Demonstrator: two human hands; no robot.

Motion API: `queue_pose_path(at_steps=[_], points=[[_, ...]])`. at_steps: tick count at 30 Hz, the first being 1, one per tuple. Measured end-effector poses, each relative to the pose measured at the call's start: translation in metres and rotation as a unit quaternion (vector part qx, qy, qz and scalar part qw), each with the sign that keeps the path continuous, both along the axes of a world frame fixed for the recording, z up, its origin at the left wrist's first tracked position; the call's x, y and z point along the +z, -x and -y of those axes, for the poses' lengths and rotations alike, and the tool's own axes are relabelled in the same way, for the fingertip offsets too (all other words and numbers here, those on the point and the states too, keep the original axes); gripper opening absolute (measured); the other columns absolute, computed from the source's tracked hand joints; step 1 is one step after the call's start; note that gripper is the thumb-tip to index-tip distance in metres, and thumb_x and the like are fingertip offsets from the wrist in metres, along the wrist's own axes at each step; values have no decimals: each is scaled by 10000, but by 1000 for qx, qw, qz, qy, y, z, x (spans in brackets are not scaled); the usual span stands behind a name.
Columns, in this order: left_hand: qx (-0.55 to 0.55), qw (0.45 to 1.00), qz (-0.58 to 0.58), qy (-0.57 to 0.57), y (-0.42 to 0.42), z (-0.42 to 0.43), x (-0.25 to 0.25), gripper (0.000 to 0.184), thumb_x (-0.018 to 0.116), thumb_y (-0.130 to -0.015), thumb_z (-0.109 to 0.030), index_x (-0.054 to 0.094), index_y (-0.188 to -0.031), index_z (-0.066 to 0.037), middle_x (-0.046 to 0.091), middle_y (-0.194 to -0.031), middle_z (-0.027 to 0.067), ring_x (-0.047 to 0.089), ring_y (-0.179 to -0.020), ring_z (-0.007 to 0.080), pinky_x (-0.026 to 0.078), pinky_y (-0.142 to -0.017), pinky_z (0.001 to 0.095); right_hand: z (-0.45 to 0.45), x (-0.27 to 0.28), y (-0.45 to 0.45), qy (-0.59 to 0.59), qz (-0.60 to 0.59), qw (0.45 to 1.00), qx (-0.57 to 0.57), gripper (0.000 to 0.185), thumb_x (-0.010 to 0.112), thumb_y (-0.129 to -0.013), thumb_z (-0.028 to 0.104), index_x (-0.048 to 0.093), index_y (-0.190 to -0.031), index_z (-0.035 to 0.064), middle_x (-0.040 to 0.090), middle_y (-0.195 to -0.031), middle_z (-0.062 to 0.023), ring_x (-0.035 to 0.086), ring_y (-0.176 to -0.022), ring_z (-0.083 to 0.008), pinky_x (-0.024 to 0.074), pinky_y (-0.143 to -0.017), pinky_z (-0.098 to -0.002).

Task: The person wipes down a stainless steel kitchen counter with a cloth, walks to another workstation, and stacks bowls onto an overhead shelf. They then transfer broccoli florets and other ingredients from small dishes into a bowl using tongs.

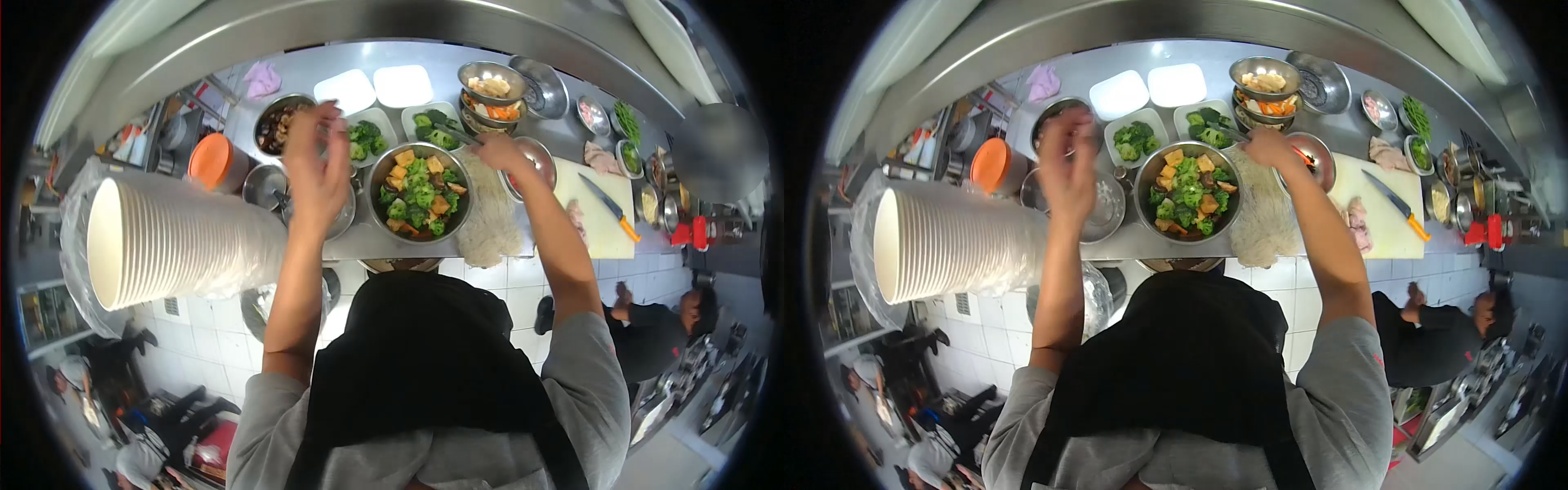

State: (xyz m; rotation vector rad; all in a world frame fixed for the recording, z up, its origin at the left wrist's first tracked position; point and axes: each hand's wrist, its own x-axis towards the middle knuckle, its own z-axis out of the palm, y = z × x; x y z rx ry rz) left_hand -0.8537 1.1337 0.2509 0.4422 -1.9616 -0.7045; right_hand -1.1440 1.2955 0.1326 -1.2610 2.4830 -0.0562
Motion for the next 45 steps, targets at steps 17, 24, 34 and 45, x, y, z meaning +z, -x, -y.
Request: queue_pose_path(at_steps=[17, 24, 34, 45], points=[[-97, 838, 470, -258, 219, 81, -201, 209, 516, -790, -43, 577, -765, 155, 611, -634, 252, 634, -471, 285, 501, -379, 363, -219, -13, -123, 321, 450, 754, -354, 413, 595, -885, 204, 508, -1238, 8, 528, -670, -1, 458, -521, -61, 376, -460, -210], [-112, 864, 452, -191, 207, 89, -192, 201, 503, -736, -45, 625, -814, 94, 635, -655, 190, 633, -487, 269, 508, -464, 363, -249, -14, -111, 336, 455, 746, -352, 407, 598, -884, 243, 538, -1213, 12, 546, -674, 1, 472, -529, -60, 381, -464, -207], [-49, 906, 357, -221, 165, 146, -157, 192, 547, -729, -106, 645, -792, 47, 568, -543, 106, 528, -406, 169, 397, -378, 293, -285, -16, -90, 281, 464, 768, -342, 434, 619, -866, 249, 539, -1236, 36, 557, -683, -2, 446, -482, -61, 368, -449, -209], [-164, 895, 315, -269, 215, 47, -25, 171, 518, -809, -131, 585, -831, 26, 515, -547, 41, 434, -357, 94, 294, -313, 231, -356, -11, -82, 365, 512, 697, -343, 385, 594, -884, 210, 543, -1235, 60, 554, -684, 8, 458, -494, -49, 370, -446, -203]])
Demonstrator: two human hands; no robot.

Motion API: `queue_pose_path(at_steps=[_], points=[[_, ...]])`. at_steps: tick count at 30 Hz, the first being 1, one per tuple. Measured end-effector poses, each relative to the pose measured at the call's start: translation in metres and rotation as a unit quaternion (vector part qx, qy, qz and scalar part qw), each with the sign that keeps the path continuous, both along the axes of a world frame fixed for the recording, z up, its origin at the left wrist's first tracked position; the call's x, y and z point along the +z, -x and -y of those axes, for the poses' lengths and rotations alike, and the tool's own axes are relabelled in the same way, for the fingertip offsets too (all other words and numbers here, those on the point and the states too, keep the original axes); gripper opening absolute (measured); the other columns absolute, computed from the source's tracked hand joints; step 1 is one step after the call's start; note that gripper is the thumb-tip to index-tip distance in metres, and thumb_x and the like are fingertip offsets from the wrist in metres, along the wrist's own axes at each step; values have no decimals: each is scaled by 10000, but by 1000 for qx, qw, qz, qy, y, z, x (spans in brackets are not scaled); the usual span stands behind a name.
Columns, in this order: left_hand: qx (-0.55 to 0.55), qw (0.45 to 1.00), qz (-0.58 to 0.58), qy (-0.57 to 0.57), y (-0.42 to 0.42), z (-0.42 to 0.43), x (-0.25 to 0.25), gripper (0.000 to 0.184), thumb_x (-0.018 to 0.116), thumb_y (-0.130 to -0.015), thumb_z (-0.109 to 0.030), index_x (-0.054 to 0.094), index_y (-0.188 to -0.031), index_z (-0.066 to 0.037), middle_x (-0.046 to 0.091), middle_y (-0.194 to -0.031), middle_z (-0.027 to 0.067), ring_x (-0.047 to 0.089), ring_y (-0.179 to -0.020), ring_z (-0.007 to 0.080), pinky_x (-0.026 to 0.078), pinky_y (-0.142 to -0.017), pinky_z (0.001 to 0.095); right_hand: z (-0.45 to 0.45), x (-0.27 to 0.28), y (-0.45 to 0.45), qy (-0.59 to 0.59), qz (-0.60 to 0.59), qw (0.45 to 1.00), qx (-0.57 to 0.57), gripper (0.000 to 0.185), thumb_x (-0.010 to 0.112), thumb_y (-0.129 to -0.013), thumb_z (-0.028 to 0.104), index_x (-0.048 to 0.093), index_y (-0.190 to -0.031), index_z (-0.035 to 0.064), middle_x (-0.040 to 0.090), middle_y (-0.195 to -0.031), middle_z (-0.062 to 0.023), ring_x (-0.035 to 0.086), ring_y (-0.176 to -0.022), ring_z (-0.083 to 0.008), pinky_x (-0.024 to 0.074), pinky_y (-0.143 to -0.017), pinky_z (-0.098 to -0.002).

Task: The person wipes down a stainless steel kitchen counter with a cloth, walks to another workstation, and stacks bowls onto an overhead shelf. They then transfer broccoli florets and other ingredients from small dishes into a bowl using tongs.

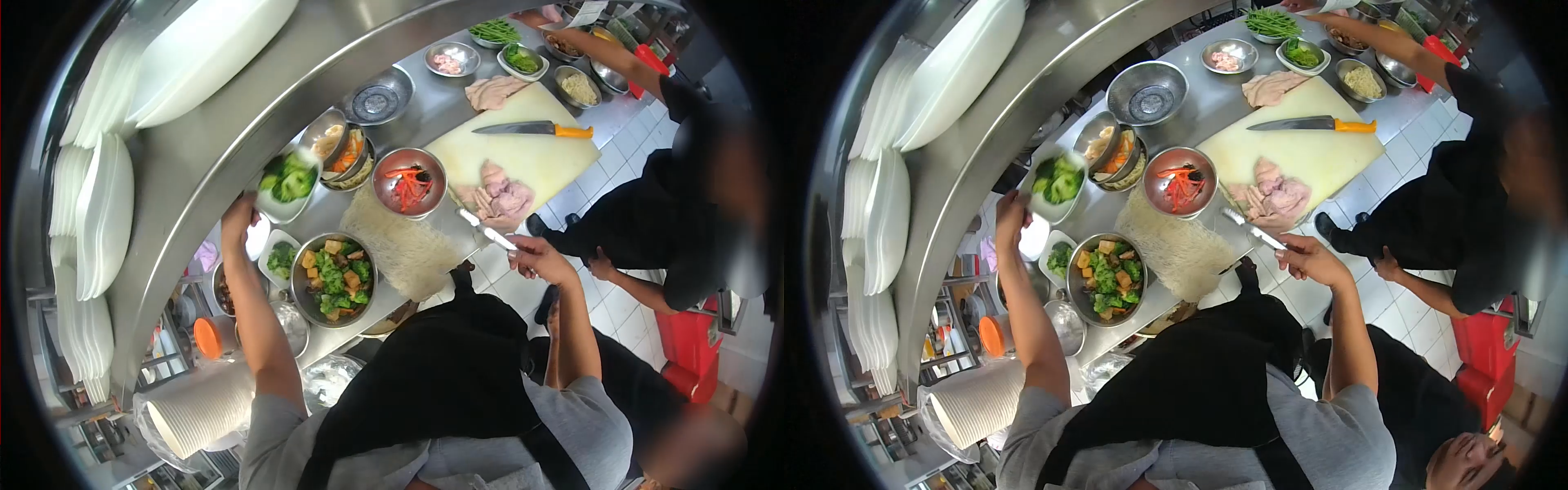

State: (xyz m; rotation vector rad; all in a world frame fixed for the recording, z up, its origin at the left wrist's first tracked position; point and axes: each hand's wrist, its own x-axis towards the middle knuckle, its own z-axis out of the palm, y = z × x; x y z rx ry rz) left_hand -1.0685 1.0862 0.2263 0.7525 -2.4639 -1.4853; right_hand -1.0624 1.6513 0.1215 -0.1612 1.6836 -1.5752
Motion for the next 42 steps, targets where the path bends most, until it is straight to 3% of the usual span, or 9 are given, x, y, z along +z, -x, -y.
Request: queue_pose_path(at_steps=[8, 9, 12, 21, 28, 30, 33, 37, 42], points=[[-105, 980, -16, -170, 175, -171, -56, 289, 475, -790, -70, 520, -1020, 99, 629, -735, 177, 607, -458, 191, 481, -361, 255, -24, 16, 63, 12, -76, 980, -185, 409, 576, -894, 178, 499, -1273, 46, 559, -734, 2, 453, -499, -47, 335, -434, -201], [-119, 969, -10, -217, 200, -184, -78, 410, 422, -788, -32, 411, -1146, 168, 631, -732, 206, 629, -480, 238, 498, -359, 292, -26, 18, 67, 4, -87, 978, -191, 416, 582, -892, 179, 496, -1277, 46, 561, -736, -2, 455, -503, -48, 335, -434, -200], [-120, 965, 13, -233, 245, -235, -113, 342, 397, -789, -11, 424, -1089, 151, 631, -766, 238, 636, -495, 270, 509, -364, 322, -33, 18, 70, -3, -83, 976, -199, 424, 587, -890, 184, 494, -1281, 51, 562, -734, -3, 459, -505, -50, 339, -435, -199], [65, 957, 52, -278, 294, -285, -198, 297, 401, -822, 29, 425, -1087, 162, 609, -820, 266, 651, -601, 379, 584, -486, 427, -45, 5, 54, 18, -32, 977, -208, 392, 586, -884, 169, 523, -1256, 60, 559, -715, -5, 455, -498, -50, 339, -436, -189], [-7, 910, 26, -414, 246, -276, -139, 268, 431, -852, -31, 515, -1031, 149, 634, -830, 212, 671, -795, 326, 592, -659, 372, -3, 9, 103, -17, -92, 972, -214, 369, 585, -879, 161, 524, -1211, 11, 591, -749, -46, 577, -567, -96, 411, -459, -211], [-149, 978, 92, -114, 213, -265, -104, 287, 478, -871, -73, 533, -1111, 74, 648, -891, 166, 668, -838, 256, 567, -671, 311, 14, 1, 124, -94, -196, 957, -192, 403, 581, -874, 152, 498, -1238, 1, 586, -800, -44, 583, -597, -98, 409, -453, -220], [-297, 944, -15, -141, 128, -188, -82, 345, 537, -900, -190, 531, -1194, -10, 661, -898, 108, 644, -743, 160, 531, -620, 278, 37, -4, 141, -98, -261, 938, -204, 381, 616, -862, 171, 536, -1178, -25, 594, -750, -75, 587, -549, -107, 401, -447, -232], [-52, 992, 13, -111, 11, -85, -12, 196, 519, -906, -174, 579, -1018, -26, 651, -832, 90, 607, -640, 124, 487, -524, 243, 47, -4, 153, -183, -330, 911, -166, 382, 636, -846, 166, 561, -1166, -28, 569, -704, -66, 523, -520, -94, 395, -454, -247], [202, 970, 111, 73, -108, 20, -43, 174, 569, -828, -113, 617, -870, 48, 634, -695, 107, 601, -528, 147, 479, -407, 265, 93, 16, 121, -118, -305, 934, -145, 413, 642, -846, 161, 550, -1213, -4, 548, -680, -30, 461, -501, -77, 383, -459, -237]])
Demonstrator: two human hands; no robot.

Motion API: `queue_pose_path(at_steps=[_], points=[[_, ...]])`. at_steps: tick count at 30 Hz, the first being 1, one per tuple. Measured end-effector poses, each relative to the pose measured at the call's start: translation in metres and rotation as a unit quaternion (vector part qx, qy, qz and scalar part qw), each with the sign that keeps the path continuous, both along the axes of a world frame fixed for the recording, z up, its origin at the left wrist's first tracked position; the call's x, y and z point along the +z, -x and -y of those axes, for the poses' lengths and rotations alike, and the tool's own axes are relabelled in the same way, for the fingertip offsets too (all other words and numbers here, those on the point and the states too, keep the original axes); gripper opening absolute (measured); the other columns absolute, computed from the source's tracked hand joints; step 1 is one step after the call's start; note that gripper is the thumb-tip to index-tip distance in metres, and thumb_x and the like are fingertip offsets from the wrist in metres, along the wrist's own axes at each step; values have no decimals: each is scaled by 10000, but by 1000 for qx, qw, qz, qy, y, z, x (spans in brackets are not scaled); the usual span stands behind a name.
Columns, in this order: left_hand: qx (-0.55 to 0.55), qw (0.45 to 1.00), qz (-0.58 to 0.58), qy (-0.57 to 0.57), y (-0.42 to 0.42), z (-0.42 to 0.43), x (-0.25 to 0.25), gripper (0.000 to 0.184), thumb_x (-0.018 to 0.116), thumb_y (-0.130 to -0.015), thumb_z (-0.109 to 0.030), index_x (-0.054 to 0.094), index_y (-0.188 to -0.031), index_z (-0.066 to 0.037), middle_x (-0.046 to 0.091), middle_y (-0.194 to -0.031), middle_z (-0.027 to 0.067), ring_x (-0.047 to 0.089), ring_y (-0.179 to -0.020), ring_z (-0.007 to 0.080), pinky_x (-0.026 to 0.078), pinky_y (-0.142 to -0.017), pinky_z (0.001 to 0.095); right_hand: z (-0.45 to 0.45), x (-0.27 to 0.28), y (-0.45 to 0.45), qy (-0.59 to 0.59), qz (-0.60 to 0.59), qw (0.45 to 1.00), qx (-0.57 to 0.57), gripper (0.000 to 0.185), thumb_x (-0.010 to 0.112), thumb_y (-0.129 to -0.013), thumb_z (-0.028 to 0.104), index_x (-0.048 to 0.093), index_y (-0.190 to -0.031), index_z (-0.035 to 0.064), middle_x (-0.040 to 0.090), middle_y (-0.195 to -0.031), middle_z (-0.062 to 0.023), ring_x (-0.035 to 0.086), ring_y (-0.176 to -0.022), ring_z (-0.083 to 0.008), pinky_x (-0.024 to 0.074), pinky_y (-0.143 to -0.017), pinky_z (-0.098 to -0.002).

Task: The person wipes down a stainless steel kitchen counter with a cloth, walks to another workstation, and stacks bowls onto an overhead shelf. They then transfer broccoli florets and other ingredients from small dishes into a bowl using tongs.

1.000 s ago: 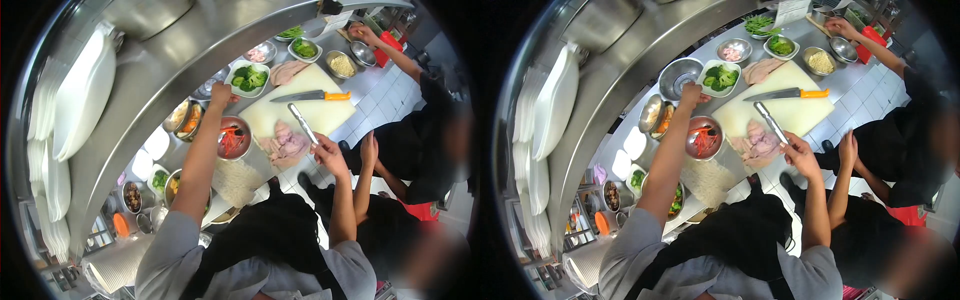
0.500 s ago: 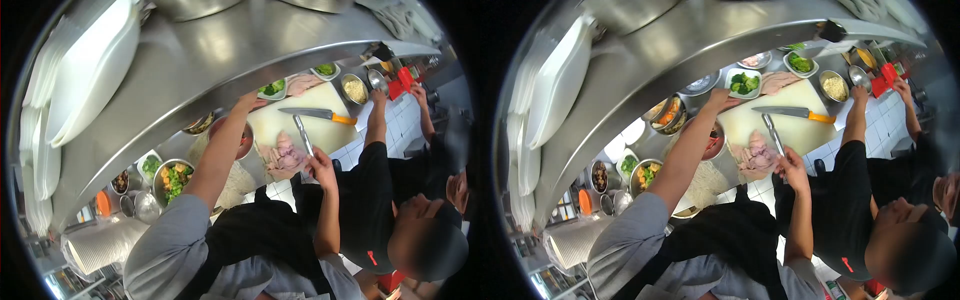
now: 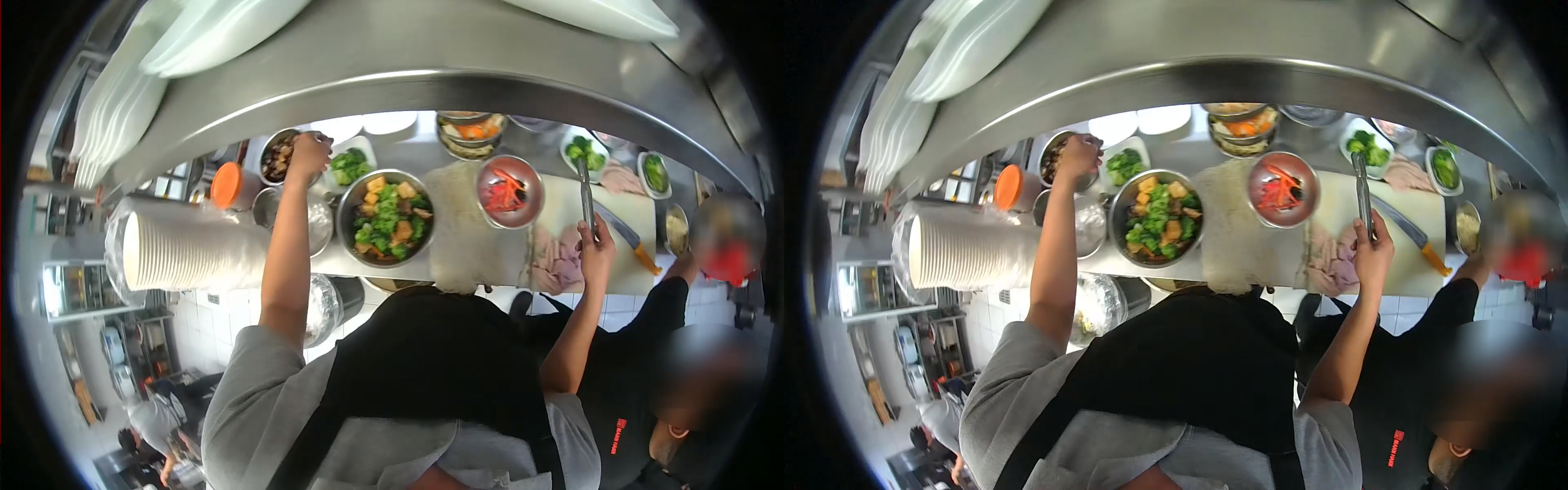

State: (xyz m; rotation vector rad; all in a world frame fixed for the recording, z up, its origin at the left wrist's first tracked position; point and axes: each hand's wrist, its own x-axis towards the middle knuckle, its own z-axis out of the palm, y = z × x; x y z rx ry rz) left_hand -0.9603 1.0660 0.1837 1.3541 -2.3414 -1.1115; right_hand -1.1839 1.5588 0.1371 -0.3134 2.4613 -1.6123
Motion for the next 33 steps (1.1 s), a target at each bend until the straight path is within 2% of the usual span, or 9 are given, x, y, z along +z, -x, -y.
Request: queue_pose_path(at_steps=[6, 13, 22, 26, 27, 28, 29, 30, 33], points=[[-37, 981, 169, 88, -26, 29, -34, 215, 506, -796, -72, 621, -809, 109, 643, -663, 204, 647, -513, 274, 521, -449, 362, 51, 28, -60, 55, 35, 995, 71, 391, 627, -862, 129, 545, -1230, 25, 563, -723, -2, 451, -506, -45, 363, -453, -205], [19, 961, 181, -209, -12, 65, -112, 260, 435, -789, -13, 560, -933, 164, 628, -701, 244, 645, -518, 279, 498, -398, 370, 43, 25, -110, 50, 64, 989, 127, 438, 640, -848, 118, 517, -1257, 19, 543, -688, 16, 462, -512, -46, 368, -460, -192], [53, 993, 55, -93, -22, 64, -138, 248, 500, -764, -114, 599, -716, 108, 585, -583, 169, 599, -465, 260, 420, -364, 369, 21, 17, -140, 27, 126, 985, 112, 423, 647, -838, 114, 533, -1233, 14, 520, -654, 28, 474, -497, -51, 342, -427, -201], [28, 999, 11, 18, -33, 61, -117, 284, 531, -709, -173, 633, -750, 90, 600, -582, 230, 605, -463, 297, 489, -494, 391, 27, 28, -133, -1, 133, 980, 148, 398, 645, -834, 103, 554, -1211, 17, 559, -702, 2, 486, -509, -58, 370, -444, -211], [19, 987, 23, 155, -39, 95, -160, 286, 552, -706, -179, 632, -756, 92, 615, -641, 247, 623, -539, 327, 491, -546, 412, 28, 27, -131, -6, 111, 981, 158, 397, 646, -833, 105, 553, -1208, 10, 569, -720, -9, 493, -515, -63, 385, -454, -218], [13, 994, 18, 104, -41, 102, -155, 317, 574, -711, -195, 627, -800, 105, 627, -742, 277, 643, -682, 365, 488, -641, 432, 26, 27, -129, -13, 88, 983, 162, 398, 647, -832, 107, 552, -1204, 3, 578, -739, -20, 500, -521, -68, 400, -464, -225], [64, 998, 11, -8, -36, 46, -72, 292, 586, -719, -180, 607, -780, 105, 635, -741, 243, 639, -793, 356, 477, -709, 423, 23, 23, -125, -18, 90, 981, 171, 413, 653, -827, 113, 543, -1205, -11, 585, -758, -41, 506, -527, -75, 420, -478, -239], [11, 991, -104, 84, -41, 93, -129, 229, 585, -728, -146, 584, -709, 82, 606, -639, 180, 617, -597, 288, 472, -552, 402, 21, 25, -124, -5, 115, 977, 177, 427, 659, -825, 134, 538, -1208, -12, 579, -740, -39, 505, -523, -75, 417, -473, -238], [4, 993, -119, 13, -18, 25, -30, 196, 589, -763, -134, 639, -814, 48, 523, -511, 51, 435, -364, 113, 318, -349, 282, 17, 29, -121, -7, 126, 974, 187, 432, 658, -831, 180, 543, -1204, -6, 555, -688, -14, 508, -518, -74, 402, -461, -224]])
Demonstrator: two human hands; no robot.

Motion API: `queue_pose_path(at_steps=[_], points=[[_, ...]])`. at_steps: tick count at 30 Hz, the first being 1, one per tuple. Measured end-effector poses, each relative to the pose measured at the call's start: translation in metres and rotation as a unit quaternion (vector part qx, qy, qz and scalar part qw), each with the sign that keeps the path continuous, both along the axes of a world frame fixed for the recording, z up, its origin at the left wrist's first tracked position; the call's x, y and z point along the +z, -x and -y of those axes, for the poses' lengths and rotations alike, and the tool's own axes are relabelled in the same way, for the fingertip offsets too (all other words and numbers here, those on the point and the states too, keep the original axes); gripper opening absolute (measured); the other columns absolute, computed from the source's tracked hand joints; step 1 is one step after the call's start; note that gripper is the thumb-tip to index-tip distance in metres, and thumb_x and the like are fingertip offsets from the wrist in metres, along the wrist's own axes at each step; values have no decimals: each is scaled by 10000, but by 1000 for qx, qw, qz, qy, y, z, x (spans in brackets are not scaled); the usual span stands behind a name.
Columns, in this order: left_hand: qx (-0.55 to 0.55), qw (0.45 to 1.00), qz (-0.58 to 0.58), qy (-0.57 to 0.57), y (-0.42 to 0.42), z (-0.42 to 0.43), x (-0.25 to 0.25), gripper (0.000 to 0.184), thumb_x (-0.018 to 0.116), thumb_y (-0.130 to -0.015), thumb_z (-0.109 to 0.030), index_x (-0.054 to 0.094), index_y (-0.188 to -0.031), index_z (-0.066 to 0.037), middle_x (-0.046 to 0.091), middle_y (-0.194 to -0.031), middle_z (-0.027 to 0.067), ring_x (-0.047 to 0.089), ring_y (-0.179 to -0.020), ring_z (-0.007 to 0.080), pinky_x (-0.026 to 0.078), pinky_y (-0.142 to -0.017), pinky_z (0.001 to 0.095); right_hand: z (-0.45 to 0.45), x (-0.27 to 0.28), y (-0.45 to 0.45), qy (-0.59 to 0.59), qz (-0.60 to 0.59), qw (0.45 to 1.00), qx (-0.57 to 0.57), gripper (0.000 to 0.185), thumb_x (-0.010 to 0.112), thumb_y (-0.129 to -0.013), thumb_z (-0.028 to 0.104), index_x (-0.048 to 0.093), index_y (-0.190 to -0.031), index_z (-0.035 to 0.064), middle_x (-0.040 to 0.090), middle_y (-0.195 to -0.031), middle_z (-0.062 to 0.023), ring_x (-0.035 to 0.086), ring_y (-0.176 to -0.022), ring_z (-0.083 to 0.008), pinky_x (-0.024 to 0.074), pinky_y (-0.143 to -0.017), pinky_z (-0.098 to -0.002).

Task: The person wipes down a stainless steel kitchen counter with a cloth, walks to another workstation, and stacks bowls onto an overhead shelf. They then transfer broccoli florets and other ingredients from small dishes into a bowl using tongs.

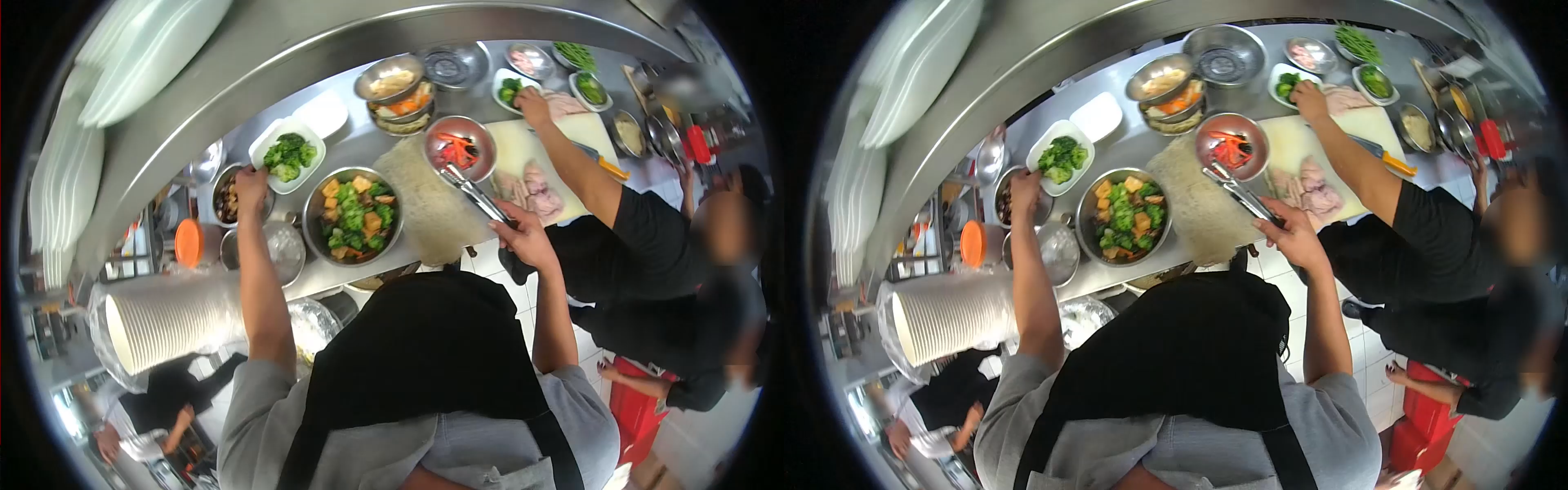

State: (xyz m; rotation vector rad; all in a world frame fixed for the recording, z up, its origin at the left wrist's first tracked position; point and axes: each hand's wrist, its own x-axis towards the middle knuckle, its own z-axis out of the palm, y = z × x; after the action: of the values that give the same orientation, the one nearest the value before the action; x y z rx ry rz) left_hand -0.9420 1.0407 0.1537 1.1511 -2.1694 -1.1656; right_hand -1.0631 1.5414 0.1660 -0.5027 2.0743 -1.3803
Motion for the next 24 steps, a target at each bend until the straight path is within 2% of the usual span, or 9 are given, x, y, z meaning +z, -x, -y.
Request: queue_pose_path(at_steps=[1, 6, 7, 9, 11, 13, 17, 19, 24], points=[[-22, 998, -33, -58, 8, 3, 1, 216, 590, -774, -146, 649, -860, 43, 517, -508, 30, 433, -374, 95, 313, -356, 264, -4, -2, 1, -1, -2, 1000, -10, 432, 658, -831, 180, 543, -1204, -6, 555, -688, -14, 508, -518, -74, 402, -461, -224], [-149, 985, -21, -85, 102, -70, 52, 246, 585, -797, -188, 660, -917, 12, 513, -524, -2, 406, -386, 73, 298, -355, 241, -26, -9, 5, 6, 38, 999, -25, 456, 670, -822, 198, 543, -1214, 1, 562, -702, -16, 516, -522, -70, 393, -435, -223], [-168, 979, -33, -110, 127, -91, 55, 207, 555, -828, -130, 632, -928, 34, 500, -538, -16, 354, -370, 51, 236, -340, 227, -31, -9, 6, 3, 42, 999, -28, 464, 673, -820, 202, 542, -1218, 2, 570, -721, -20, 521, -524, -71, 395, -434, -224], [-226, 967, -23, -112, 179, -115, 42, 187, 562, -826, -137, 627, -886, 27, 478, -525, -17, 346, -376, 52, 234, -344, 230, -45, -11, 6, 5, 34, 999, -38, 466, 675, -820, 198, 541, -1226, 13, 592, -778, -31, 525, -526, -72, 397, -431, -224], [-280, 938, -96, -179, 211, -175, 69, 164, 543, -814, -112, 611, -844, 34, 481, -517, 0, 363, -368, 69, 248, -337, 248, -59, -10, 5, 12, 44, 998, -51, 457, 674, -822, 189, 546, -1232, 33, 605, -823, -39, 524, -525, -71, 404, -436, -222], [-289, 937, -70, -182, 267, -180, 32, 140, 543, -794, -96, 603, -806, 31, 482, -510, 18, 382, -368, 76, 258, -330, 258, -73, -10, 4, 9, 54, 997, -53, 440, 675, -824, 172, 555, -1227, 46, 607, -768, -24, 520, -520, -65, 420, -442, -218], [-306, 918, -67, -244, 334, -230, 31, 123, 555, -766, -92, 592, -768, 25, 480, -506, 35, 393, -370, 89, 263, -325, 267, -95, -17, -5, 25, 74, 994, -72, 423, 676, -826, 163, 563, -1212, 31, 609, -750, -21, 530, -520, -65, 418, -433, -220], [-290, 943, -49, -157, 363, -250, 31, 106, 559, -742, -90, 581, -742, 14, 471, -505, 46, 395, -372, 109, 257, -324, 279, -102, -14, -9, 12, 89, 993, -77, 425, 671, -833, 168, 556, -1216, 26, 619, -765, -27, 529, -520, -65, 419, -433, -222], [-292, 939, -52, -176, 425, -279, -1, 122, 565, -720, -115, 562, -676, -2, 463, -503, 65, 396, -375, 132, 248, -328, 312, -117, -25, -17, 25, 141, 984, -102, 411, 656, -836, 122, 553, -1228, 48, 592, -723, 11, 511, -527, -45, 383, -438, -191]])
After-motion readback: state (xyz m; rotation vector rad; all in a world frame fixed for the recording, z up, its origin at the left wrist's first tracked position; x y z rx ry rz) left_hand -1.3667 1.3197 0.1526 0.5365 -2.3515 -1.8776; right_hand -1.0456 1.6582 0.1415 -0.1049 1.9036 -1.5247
